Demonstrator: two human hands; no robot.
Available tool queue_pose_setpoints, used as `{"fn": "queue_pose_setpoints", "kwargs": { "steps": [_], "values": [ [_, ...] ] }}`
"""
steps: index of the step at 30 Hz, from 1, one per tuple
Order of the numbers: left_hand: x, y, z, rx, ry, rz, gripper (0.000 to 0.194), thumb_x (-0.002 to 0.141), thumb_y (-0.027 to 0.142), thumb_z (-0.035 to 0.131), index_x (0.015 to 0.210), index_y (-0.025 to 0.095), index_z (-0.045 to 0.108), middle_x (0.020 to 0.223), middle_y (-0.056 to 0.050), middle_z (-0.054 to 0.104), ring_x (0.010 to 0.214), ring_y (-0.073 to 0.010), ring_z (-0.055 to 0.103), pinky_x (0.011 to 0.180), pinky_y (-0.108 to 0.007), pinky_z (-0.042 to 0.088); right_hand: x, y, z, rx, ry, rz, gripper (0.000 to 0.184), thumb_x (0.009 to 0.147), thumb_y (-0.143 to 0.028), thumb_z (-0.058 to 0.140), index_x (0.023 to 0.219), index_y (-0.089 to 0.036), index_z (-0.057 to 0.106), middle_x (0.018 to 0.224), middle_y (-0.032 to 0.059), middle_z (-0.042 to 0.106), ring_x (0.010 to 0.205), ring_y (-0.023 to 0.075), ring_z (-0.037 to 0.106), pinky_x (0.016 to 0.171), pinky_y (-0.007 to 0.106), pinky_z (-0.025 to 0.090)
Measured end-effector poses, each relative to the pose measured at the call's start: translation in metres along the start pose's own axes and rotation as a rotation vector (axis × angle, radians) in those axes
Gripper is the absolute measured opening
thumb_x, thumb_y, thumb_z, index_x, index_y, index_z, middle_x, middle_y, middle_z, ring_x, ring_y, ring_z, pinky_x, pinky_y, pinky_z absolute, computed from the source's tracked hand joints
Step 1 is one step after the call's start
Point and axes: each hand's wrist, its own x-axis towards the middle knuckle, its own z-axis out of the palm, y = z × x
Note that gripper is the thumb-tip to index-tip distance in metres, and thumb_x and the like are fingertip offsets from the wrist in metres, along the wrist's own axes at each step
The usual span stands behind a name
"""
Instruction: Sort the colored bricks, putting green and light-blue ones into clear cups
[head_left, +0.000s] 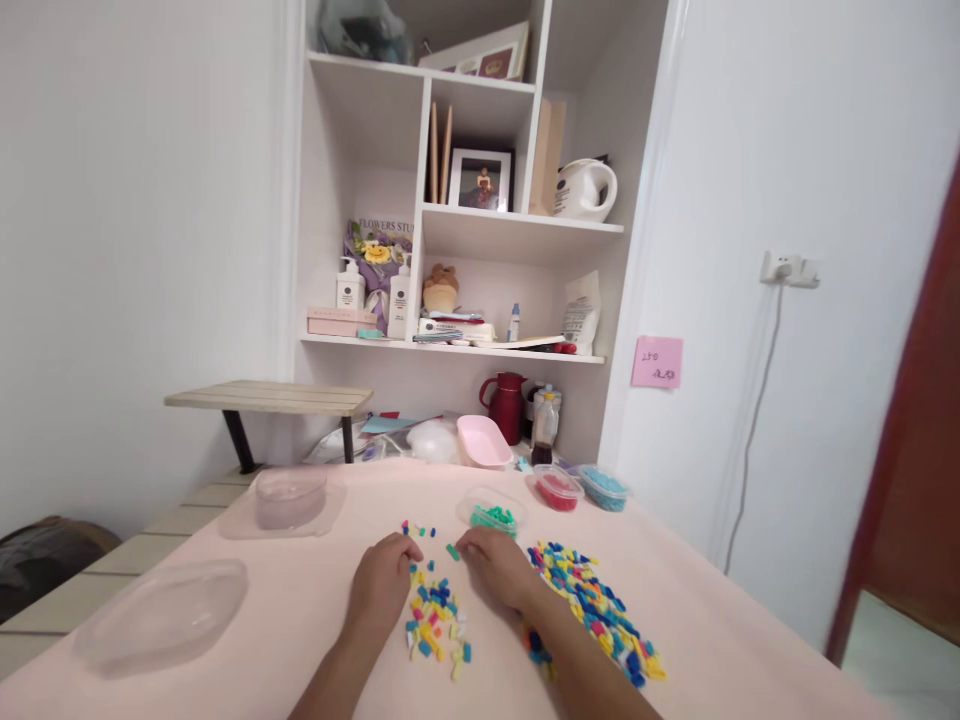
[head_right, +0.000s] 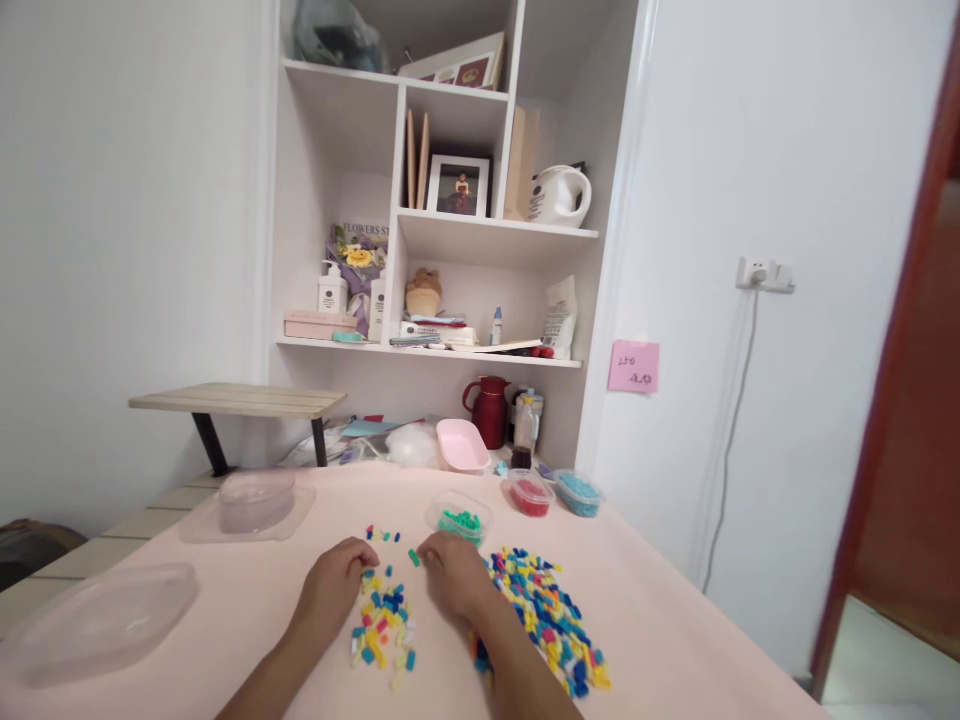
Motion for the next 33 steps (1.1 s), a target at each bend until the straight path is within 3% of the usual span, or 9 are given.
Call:
{"fn": "queue_pose_setpoints", "kwargs": {
  "steps": [4, 10, 15, 19, 27, 33],
  "values": [
    [0.0, 0.0, -0.005, -0.025, 0.079, -0.086, 0.034, 0.079, 0.004, 0.039, 0.074, 0.024, 0.066, 0.084, 0.002, 0.072, 0.078, -0.0138, 0.067, 0.073, -0.025, 0.049, -0.002, 0.006, -0.005, 0.01, 0.06, 0.047, 0.045, 0.091, -0.011, 0.034, 0.122, -0.019, 0.066, 0.117, 0.0099, 0.07, 0.096, 0.0207, 0.067, 0.09, 0.035, 0.049],
    [0.0, 0.0, -0.011, -0.028, 0.141, -0.177, 0.03, 0.078, 0.011, 0.039, 0.075, 0.024, 0.066, 0.083, 0.001, 0.073, 0.08, -0.0165, 0.068, 0.073, -0.027, 0.049, -0.004, -0.01, 0.006, -0.062, 0.036, 0.039, 0.048, 0.089, -0.014, 0.047, 0.136, -0.019, 0.056, 0.131, 0.0133, 0.06, 0.117, 0.0247, 0.057, 0.098, 0.035, 0.044],
    [0.001, 0.0, -0.012, -0.025, 0.152, -0.186, 0.03, 0.076, 0.013, 0.039, 0.074, 0.025, 0.066, 0.084, 0.001, 0.074, 0.08, -0.0161, 0.069, 0.073, -0.026, 0.049, -0.001, -0.021, 0.01, -0.126, -0.012, 0.029, 0.035, 0.085, -0.016, 0.055, 0.117, -0.02, 0.069, 0.117, 0.0134, 0.066, 0.111, 0.0287, 0.058, 0.096, 0.039, 0.042],
    [0.002, 0.0, -0.013, -0.017, 0.165, -0.195, 0.028, 0.076, 0.015, 0.04, 0.074, 0.025, 0.066, 0.085, 0.0, 0.074, 0.083, -0.0175, 0.069, 0.075, -0.028, 0.05, -0.002, -0.015, 0.003, -0.117, -0.045, 0.026, 0.033, 0.082, -0.008, 0.052, 0.102, -0.021, 0.074, 0.107, 0.0088, 0.07, 0.106, 0.0239, 0.061, 0.092, 0.032, 0.043],
    [0.004, -0.004, -0.013, -0.028, 0.175, -0.214, 0.028, 0.076, 0.016, 0.041, 0.076, 0.025, 0.068, 0.089, -0.001, 0.074, 0.088, -0.0196, 0.069, 0.078, -0.03, 0.049, -0.011, -0.012, -0.013, -0.116, -0.092, 0.042, 0.032, 0.085, -0.011, 0.049, 0.099, -0.023, 0.075, 0.1, 0.0064, 0.072, 0.098, 0.0207, 0.063, 0.081, 0.027, 0.044],
    [0.005, -0.006, -0.012, -0.045, 0.166, -0.23, 0.028, 0.076, 0.016, 0.042, 0.075, 0.024, 0.069, 0.09, -0.001, 0.075, 0.088, -0.0195, 0.069, 0.077, -0.029, 0.049, -0.01, -0.018, -0.011, -0.116, -0.085, 0.117, 0.022, 0.074, -0.021, 0.069, 0.094, -0.024, 0.077, 0.101, 0.005, 0.072, 0.098, 0.0219, 0.063, 0.076, 0.026, 0.043]
  ]
}}
